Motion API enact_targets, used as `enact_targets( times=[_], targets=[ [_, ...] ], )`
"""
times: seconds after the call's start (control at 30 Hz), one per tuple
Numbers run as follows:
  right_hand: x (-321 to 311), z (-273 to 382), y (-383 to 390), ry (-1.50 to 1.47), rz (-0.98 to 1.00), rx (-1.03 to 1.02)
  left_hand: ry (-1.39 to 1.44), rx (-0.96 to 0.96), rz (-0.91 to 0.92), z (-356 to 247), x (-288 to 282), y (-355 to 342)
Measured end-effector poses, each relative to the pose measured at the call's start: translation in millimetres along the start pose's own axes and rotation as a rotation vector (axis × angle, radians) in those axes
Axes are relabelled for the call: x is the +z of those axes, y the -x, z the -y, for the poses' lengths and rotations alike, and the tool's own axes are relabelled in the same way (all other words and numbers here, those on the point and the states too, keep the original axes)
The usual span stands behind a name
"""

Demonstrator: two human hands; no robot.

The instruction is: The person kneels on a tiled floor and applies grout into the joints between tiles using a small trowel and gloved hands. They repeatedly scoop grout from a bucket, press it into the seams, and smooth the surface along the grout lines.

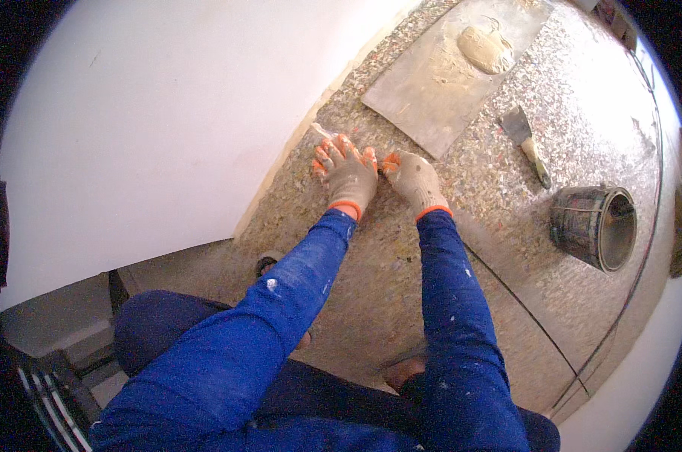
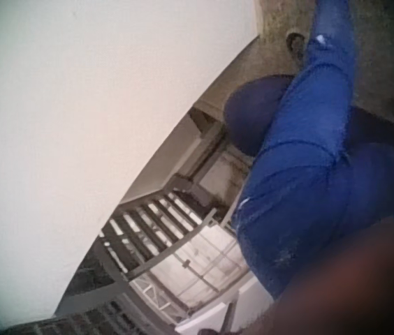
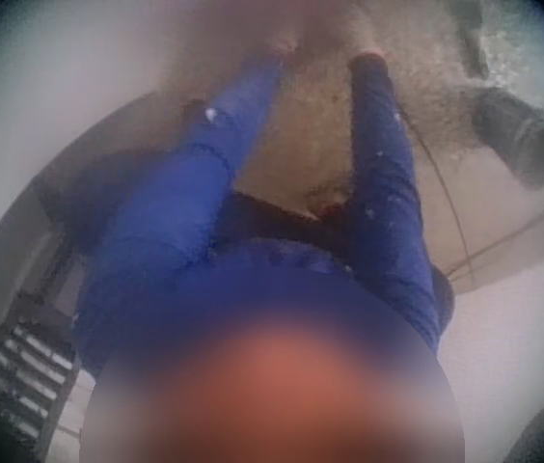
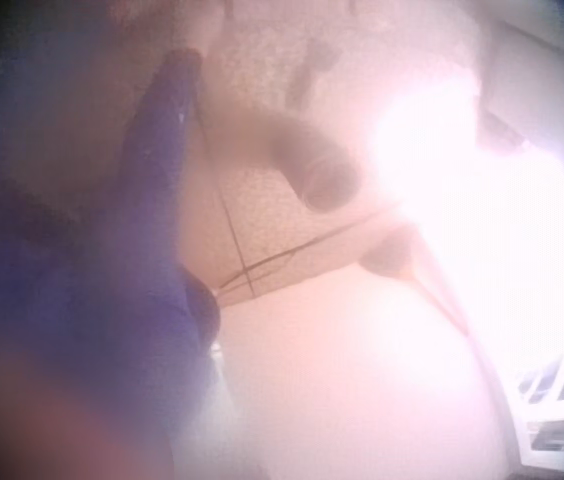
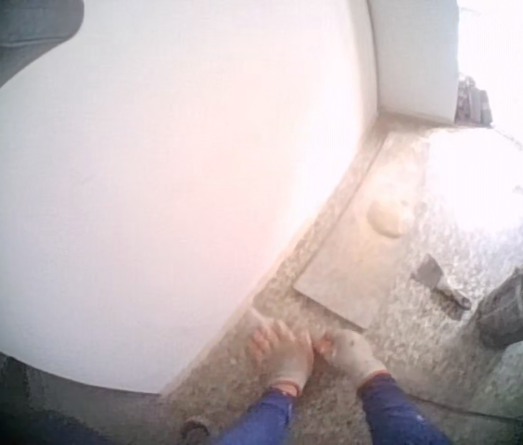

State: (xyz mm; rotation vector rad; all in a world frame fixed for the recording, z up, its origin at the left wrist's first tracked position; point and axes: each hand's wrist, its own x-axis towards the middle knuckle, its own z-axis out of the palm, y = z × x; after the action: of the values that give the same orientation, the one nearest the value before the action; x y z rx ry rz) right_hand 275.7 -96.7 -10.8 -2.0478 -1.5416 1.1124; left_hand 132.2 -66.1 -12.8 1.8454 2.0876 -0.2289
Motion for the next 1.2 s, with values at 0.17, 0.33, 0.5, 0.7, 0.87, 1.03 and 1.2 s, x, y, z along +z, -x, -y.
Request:
enact_targets(
  times=[0.17,0.33,0.5,0.7,0.87,1.03,1.2],
  targets=[
    [1.5,-2.2,-2.6,-0.032,0.017,0.016,-0.053,-0.07,-0.009,-2.7,-11.4,-17.0],
    [3.1,-3.9,1.1,0.036,-0.028,-0.02,-0.062,-0.041,-0.111,5.1,-7.5,-34.3],
    [3.9,-4.5,1.5,0.036,-0.046,-0.04,-0.083,0.021,-0.172,5.1,2.1,-25.8],
    [0.7,-2.2,-1.2,0.012,0.01,0.038,-0.099,0.093,-0.226,0.8,23.2,1.5],
    [3.0,-0.3,6.7,0.012,-0.085,-0.015,-0.127,0.106,-0.222,26.1,2.3,-51.0],
    [-0.4,-3.2,0.8,0.034,-0.023,-0.028,-0.048,0.35,-0.241,25.0,28.1,3.9],
    [-4.8,-4.3,1.2,-0.1,0.033,-0.044,-0.031,0.388,-0.472,44.8,44.4,22.1]
  ],
)
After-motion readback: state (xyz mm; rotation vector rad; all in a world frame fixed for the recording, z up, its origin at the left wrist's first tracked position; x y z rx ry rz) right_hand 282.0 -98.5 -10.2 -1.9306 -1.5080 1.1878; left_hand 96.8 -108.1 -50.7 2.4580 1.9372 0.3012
